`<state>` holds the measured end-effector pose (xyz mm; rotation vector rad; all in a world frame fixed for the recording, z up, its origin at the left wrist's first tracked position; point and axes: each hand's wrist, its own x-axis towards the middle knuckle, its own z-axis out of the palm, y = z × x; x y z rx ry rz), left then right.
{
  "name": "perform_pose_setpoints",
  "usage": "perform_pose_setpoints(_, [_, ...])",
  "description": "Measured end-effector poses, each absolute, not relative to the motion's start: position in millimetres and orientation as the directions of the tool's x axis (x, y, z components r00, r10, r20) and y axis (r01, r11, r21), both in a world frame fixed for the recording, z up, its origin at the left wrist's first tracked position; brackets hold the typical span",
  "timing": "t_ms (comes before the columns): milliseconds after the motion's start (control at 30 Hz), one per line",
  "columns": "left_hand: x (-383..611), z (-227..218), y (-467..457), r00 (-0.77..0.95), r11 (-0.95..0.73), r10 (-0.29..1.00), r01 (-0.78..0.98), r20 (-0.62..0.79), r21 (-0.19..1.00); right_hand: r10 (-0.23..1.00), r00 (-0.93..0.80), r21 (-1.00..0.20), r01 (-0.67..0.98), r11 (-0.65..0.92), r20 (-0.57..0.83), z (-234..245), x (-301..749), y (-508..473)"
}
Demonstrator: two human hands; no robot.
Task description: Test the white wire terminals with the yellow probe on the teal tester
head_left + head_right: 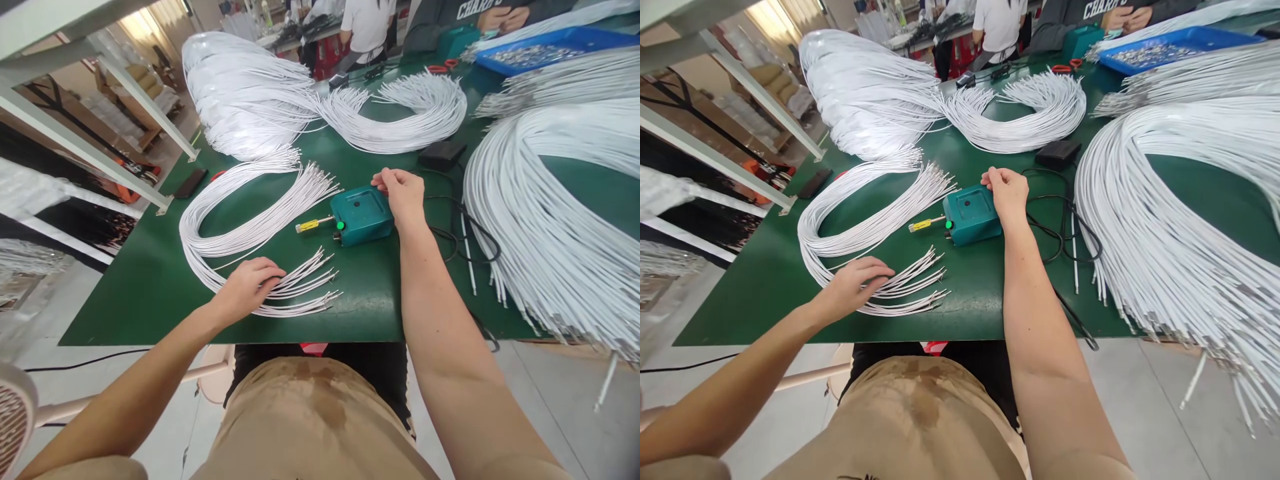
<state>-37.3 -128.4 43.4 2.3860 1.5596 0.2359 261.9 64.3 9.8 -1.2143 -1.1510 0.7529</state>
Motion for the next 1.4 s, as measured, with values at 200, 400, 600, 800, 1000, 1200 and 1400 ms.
perform_pose_setpoints(200, [-4.1, 27.3, -104.9, 0.329, -0.303, 0.940, 0.926, -0.089, 0.224, 0.917, 0.276, -0.955, 0.148, 0.257, 0.289, 6.4, 264.2, 66.6])
perform_pose_setpoints(400, [-7.9, 29.8, -92.9, 0.270, -0.155, 0.921, 0.915, -0.280, 0.374, 0.912, 0.266, -0.943, 0.207, 0.261, 0.311, 2.2, 265.8, 68.4])
perform_pose_setpoints(600, [-15.3, 49.2, -100.9, 0.277, 0.091, 0.850, 0.761, -0.449, 0.642, 0.913, 0.259, -0.944, 0.191, 0.270, 0.314, 2.7, 264.9, 67.8])
perform_pose_setpoints(800, [-1.6, 34.8, -93.0, 0.246, -0.069, 0.926, 0.857, -0.288, 0.511, 0.911, 0.265, -0.943, 0.190, 0.273, 0.317, 3.0, 264.4, 67.7])
perform_pose_setpoints(1000, [25.4, 19.6, -75.2, 0.373, -0.319, 0.917, 0.900, -0.144, 0.298, 0.909, 0.254, -0.936, 0.212, 0.282, 0.331, -2.7, 265.4, 70.5])
perform_pose_setpoints(1200, [17.5, 23.6, -71.8, 0.359, -0.251, 0.923, 0.831, -0.134, 0.497, 0.861, 0.245, -0.857, 0.396, 0.331, 0.445, 17.9, 263.6, 57.7])
perform_pose_setpoints(1400, [-8.5, 39.6, -76.2, 0.263, 0.033, 0.949, 0.463, -0.174, 0.886, 0.788, -0.096, -0.755, 0.235, 0.612, 0.609, 63.0, 208.4, 5.1])
